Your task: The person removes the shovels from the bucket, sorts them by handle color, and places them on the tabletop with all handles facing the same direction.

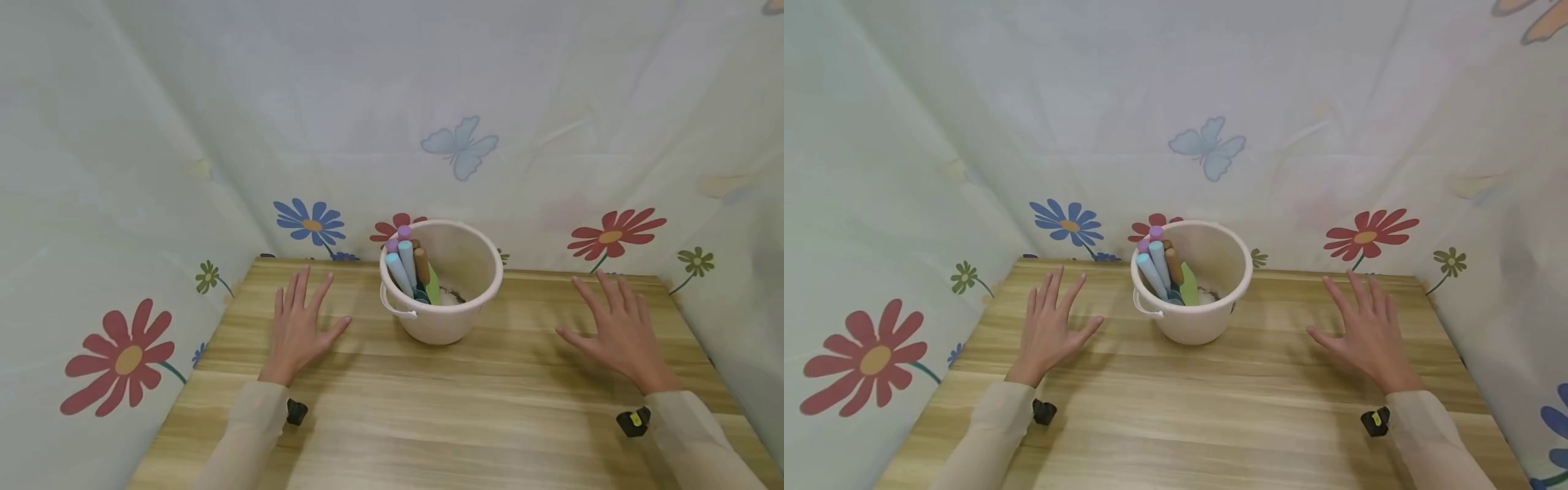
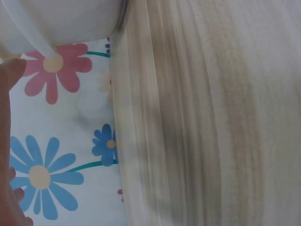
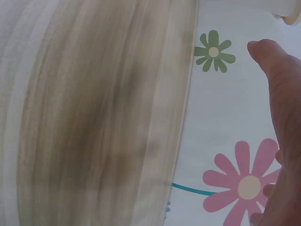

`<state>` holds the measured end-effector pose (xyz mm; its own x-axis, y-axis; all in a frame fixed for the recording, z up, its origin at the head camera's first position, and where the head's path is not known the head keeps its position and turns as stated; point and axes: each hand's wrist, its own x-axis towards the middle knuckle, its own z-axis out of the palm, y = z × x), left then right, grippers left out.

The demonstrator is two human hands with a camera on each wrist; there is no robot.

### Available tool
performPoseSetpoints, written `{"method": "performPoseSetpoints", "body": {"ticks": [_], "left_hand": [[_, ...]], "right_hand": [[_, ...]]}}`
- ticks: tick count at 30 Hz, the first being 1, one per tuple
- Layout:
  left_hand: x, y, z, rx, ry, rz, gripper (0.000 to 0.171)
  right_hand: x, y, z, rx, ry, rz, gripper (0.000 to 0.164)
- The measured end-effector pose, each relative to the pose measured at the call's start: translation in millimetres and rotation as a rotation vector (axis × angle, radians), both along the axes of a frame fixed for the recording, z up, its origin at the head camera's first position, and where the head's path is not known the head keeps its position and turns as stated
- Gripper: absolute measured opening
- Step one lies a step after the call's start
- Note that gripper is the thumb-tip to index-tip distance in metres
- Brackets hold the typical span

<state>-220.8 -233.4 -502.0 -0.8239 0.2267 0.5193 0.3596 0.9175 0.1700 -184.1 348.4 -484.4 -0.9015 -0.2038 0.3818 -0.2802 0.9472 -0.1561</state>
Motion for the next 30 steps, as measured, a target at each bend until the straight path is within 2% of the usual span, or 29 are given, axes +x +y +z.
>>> {"method": "performPoseSetpoints", "body": {"ticks": [7, 13, 17, 21, 30], "left_hand": [[-1.6, 1.4, 5.1, 0.024, 0.024, -0.023, 0.088], [-7.0, 8.5, 14.3, 0.081, 0.091, -0.115, 0.085], [-10.3, 17.2, 22.3, 0.101, 0.079, -0.158, 0.085], [-11.3, 26.1, 28.6, 0.143, 0.019, -0.165, 0.087], [-10.1, 51.0, 39.1, 0.282, -0.207, -0.200, 0.091]], "right_hand": [[-10.7, -5.7, 10.2, 0.017, 0.028, 0.036, 0.103], [-24.7, -15.4, 24.8, 0.026, 0.065, 0.102, 0.102], [-30.8, -24.0, 34.4, -0.006, 0.024, 0.125, 0.099], [-38.0, -33.8, 42.7, -0.070, -0.037, 0.166, 0.097], [-44.9, -57.6, 57.3, -0.180, -0.131, 0.269, 0.099]]}}
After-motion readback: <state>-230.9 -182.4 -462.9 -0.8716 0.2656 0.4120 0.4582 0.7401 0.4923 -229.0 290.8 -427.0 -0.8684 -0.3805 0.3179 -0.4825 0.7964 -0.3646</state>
